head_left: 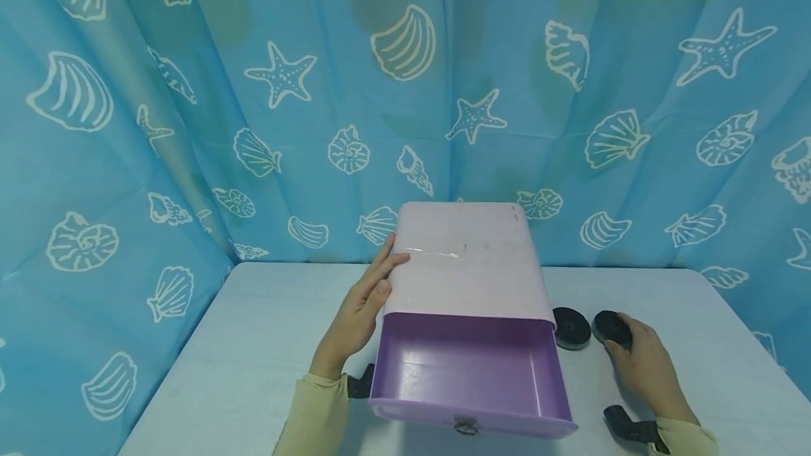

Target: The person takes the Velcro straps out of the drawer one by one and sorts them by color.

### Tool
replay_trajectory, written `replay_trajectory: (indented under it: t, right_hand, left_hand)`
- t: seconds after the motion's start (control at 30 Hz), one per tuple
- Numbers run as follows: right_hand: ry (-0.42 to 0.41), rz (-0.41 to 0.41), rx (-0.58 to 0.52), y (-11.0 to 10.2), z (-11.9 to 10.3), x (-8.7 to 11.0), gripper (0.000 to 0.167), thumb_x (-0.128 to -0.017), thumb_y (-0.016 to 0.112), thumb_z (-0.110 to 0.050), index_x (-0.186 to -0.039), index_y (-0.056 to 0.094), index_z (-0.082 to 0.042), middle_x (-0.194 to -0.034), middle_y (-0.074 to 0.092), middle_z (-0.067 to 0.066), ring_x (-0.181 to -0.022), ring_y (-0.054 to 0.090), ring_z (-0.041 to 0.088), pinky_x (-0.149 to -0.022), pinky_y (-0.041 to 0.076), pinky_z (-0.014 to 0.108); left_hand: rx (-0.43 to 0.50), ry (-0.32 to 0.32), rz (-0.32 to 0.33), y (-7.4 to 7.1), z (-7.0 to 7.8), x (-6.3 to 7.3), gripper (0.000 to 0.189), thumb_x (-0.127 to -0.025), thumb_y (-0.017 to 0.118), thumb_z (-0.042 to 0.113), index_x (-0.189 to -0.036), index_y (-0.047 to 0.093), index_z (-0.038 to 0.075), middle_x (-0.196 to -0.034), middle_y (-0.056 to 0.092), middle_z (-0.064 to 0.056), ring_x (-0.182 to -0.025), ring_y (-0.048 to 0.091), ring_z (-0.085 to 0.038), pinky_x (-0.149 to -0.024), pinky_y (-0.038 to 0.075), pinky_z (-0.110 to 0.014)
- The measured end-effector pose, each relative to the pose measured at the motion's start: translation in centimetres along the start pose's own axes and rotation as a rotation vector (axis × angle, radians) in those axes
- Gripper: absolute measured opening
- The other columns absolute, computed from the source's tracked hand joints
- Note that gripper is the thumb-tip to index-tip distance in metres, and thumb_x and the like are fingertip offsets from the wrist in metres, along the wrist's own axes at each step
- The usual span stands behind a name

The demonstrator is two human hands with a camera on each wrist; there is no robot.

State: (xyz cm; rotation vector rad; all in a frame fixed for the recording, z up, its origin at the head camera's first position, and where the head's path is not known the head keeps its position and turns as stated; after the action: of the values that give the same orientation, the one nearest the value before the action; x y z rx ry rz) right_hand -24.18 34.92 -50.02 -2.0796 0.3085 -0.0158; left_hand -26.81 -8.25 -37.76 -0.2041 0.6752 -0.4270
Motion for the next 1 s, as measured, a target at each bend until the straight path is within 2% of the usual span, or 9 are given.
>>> replay_trajectory:
  t: [0.17, 0.3, 0.63, 0.87, 1.0]
  right_hand:
    - [-0.046, 0.016, -0.009, -0.6, -0.2, 0.0, 0.063, -0.093, 0.064, -0.007, -0.14, 0.033, 0.022, -0.136, 0.032, 0.048, -0.127, 0.031, 0.064, -0.104, 0.028, 0.072]
    - [-0.063, 0.059, -0.019, -1.6, -1.0, 0.3, 0.063, -0.093, 0.067, -0.01, -0.139, 0.036, 0.02, -0.138, 0.031, 0.05, -0.128, 0.03, 0.065, -0.103, 0.027, 0.073]
    - [-0.175, 0.151, -0.041, -4.4, -4.6, 1.7, 0.061, -0.095, 0.068, -0.013, -0.141, 0.039, 0.014, -0.142, 0.031, 0.047, -0.128, 0.031, 0.066, -0.097, 0.029, 0.077]
    - [-0.25, 0.198, -0.082, -6.3, -7.5, 3.0, 0.061, -0.096, 0.069, -0.017, -0.143, 0.041, 0.011, -0.145, 0.033, 0.043, -0.12, 0.042, 0.064, -0.085, 0.044, 0.071]
    - [-0.267, 0.21, -0.11, -7.2, -9.0, 3.9, 0.063, -0.096, 0.07, -0.017, -0.145, 0.041, 0.009, -0.148, 0.033, 0.04, -0.117, 0.046, 0.063, -0.085, 0.045, 0.071]
  left_hand:
    - [-0.007, -0.014, 0.007, 0.0, -0.2, 0.2, 0.042, -0.111, 0.035, 0.015, -0.152, 0.045, 0.015, -0.169, 0.01, -0.003, -0.154, 0.007, -0.019, -0.122, 0.017, -0.035]
    - [-0.001, -0.019, 0.008, 0.0, -0.1, 0.2, 0.042, -0.111, 0.036, 0.019, -0.152, 0.046, 0.015, -0.169, 0.01, -0.001, -0.154, 0.007, -0.018, -0.121, 0.018, -0.037]
    - [-0.006, -0.015, 0.008, -0.1, -0.1, 0.2, 0.042, -0.111, 0.036, 0.02, -0.152, 0.045, 0.015, -0.169, 0.011, -0.004, -0.154, 0.008, -0.019, -0.121, 0.019, -0.037]
    - [-0.003, -0.009, 0.008, 0.0, -0.1, 0.0, 0.042, -0.111, 0.035, 0.015, -0.152, 0.045, 0.015, -0.169, 0.01, -0.008, -0.154, 0.007, -0.02, -0.121, 0.018, -0.037]
    - [-0.004, -0.013, 0.006, 0.0, -0.1, 0.0, 0.042, -0.111, 0.035, 0.014, -0.152, 0.045, 0.014, -0.169, 0.01, -0.003, -0.155, 0.007, -0.021, -0.121, 0.018, -0.039]
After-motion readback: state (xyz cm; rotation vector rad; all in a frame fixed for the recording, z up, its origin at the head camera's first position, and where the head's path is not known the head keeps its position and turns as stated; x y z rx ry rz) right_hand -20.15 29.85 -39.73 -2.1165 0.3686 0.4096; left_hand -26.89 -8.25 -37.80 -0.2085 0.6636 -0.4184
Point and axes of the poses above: each hand's wrist, its own x-axis away from the middle knuckle, its own y-axis out of the palm, z = x × y, the point moved 6 cm from there along -x, towards the middle knuckle
